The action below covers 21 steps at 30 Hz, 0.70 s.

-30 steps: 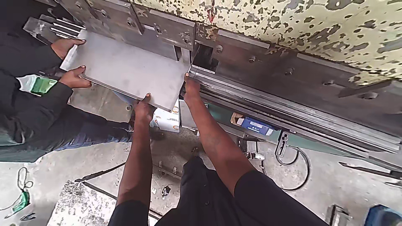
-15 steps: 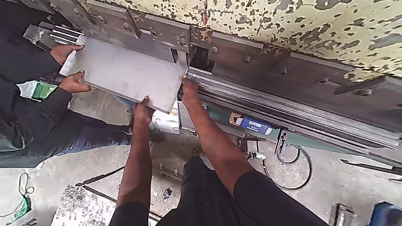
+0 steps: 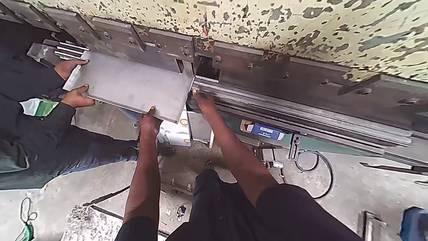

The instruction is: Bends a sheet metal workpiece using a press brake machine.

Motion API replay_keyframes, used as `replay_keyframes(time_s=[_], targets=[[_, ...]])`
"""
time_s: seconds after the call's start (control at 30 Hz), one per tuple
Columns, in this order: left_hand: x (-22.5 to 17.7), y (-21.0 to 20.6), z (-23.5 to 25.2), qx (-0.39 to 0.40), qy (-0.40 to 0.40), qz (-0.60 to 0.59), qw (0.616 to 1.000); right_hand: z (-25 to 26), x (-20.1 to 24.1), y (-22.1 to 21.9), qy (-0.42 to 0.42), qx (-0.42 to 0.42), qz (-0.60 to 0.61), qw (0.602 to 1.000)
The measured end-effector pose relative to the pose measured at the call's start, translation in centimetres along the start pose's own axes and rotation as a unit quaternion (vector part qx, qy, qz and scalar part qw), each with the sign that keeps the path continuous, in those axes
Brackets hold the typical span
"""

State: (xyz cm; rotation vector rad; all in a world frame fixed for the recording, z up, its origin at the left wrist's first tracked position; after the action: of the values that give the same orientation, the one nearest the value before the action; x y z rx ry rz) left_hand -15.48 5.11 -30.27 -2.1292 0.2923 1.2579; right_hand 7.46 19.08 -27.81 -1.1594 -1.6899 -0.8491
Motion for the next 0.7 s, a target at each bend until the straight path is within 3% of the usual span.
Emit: replay_keyframes(time_s=[0.07,0.17,0.27,0.37,0.47,0.57,0.7], targets=[[-0.2,0.5,-0.1,0.0,-0.003,0.015,1.0,-3.4,-0.6,5.4,0.109,-0.026,-0.22,0.969],[-0.4,0.2,-1.6,0.016,0.005,0.094,0.995,-10.5,-3.1,15.9,0.157,-0.157,-0.406,0.886],[-0.5,-0.5,-2.4,0.053,0.004,0.096,0.994,-16.2,-6.5,25.9,0.089,-0.308,-0.494,0.809],[-1.7,-2.9,-5.4,0.086,0.004,0.084,0.993,-19.8,-9.6,33.6,-0.043,-0.406,-0.5,0.764],[-1.8,-3.0,-5.9,0.082,0.01,0.061,0.995,-20.2,-13.9,37.9,-0.163,-0.409,-0.429,0.789],[-1.5,-2.1,-4.9,0.058,0.018,0.068,0.996,-17.1,-17.5,39.4,-0.222,-0.305,-0.368,0.85],[-1.8,-2.3,-4.3,0.065,-0.009,0.078,0.995,-15.2,-18.0,39.5,-0.25,-0.307,-0.346,0.851]])
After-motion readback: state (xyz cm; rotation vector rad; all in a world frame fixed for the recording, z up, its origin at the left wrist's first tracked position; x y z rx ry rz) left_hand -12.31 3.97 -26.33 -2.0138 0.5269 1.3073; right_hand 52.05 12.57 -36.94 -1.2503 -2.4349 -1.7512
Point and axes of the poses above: each hand's wrist, its own z-axis towards the middle knuckle, its own y-axis out of the back of the hand, x = y × z, the point moved 3 cm from there along z, towards the middle knuckle, and after that the axes turned 4 degrees about -z, right-handed, at the moved point
